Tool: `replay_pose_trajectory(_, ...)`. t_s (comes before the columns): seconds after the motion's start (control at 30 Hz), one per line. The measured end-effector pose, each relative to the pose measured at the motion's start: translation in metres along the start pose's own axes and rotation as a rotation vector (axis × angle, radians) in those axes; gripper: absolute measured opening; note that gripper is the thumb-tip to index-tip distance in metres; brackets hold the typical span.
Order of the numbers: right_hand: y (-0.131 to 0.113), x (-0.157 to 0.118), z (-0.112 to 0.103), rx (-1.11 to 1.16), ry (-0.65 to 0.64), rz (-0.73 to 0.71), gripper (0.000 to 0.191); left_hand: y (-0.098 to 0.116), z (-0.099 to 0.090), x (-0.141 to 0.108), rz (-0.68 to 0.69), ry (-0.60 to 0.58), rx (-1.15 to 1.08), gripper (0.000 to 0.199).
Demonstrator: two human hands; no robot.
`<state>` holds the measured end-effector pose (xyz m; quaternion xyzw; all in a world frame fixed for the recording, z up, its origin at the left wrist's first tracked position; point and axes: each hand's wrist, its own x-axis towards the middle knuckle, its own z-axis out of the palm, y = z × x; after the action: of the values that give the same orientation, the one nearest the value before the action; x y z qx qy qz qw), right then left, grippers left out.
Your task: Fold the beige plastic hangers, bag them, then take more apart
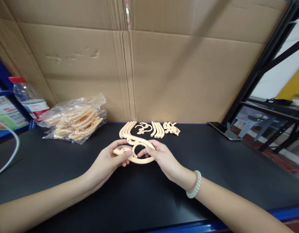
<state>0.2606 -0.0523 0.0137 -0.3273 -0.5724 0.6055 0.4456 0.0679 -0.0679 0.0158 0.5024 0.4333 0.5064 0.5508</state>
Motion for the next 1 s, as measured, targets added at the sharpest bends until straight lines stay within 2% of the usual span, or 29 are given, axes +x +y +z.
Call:
replay_pose_trajectory(0.07, -0.001, 0.000, -0.003, -0.137, 0.010, 0.024, 0.026, -0.001, -0.004, 0.005, -0.002, 0.024, -0.104, 0.051)
replay_pose_trajectory(0.13, -0.001, -0.001, -0.005, -0.301, 0.002, 0.032, 0.030, -0.004, -0.007, 0.008, -0.007, -0.022, -0.136, 0.048)
replay_pose_trajectory(0.23, -0.001, -0.007, -0.003, -0.513, -0.080, -0.066, 0.032, -0.008, -0.007, 0.006, 0.032, -0.095, -0.038, 0.042)
replay_pose_trajectory(0.33, -0.004, -0.017, 0.003, -0.612, -0.187, -0.115, 0.029, -0.011, -0.005, 0.003, 0.105, -0.155, 0.062, 0.033)
replay_pose_trajectory(0.47, -0.006, -0.023, 0.007, -0.583, -0.170, -0.078, 0.024, -0.011, -0.002, 0.000, 0.189, -0.182, 0.167, 0.017)
replay_pose_trajectory(0.57, -0.005, -0.018, 0.007, -0.525, -0.120, -0.086, 0.023, -0.010, -0.002, -0.003, 0.290, -0.128, 0.273, 0.012)
replay_pose_trajectory(0.7, -0.005, -0.006, 0.003, -0.437, -0.047, -0.169, 0.020, -0.006, -0.003, -0.008, 0.419, -0.038, 0.421, 0.012)
replay_pose_trajectory(0.8, -0.008, -0.001, -0.004, -0.422, 0.022, -0.208, 0.018, -0.002, -0.004, -0.008, 0.421, 0.008, 0.455, 0.012)
replay_pose_trajectory(1.0, -0.012, 0.006, -0.017, -0.411, 0.087, -0.159, 0.021, -0.002, -0.006, -0.008, 0.381, 0.057, 0.462, 0.012)
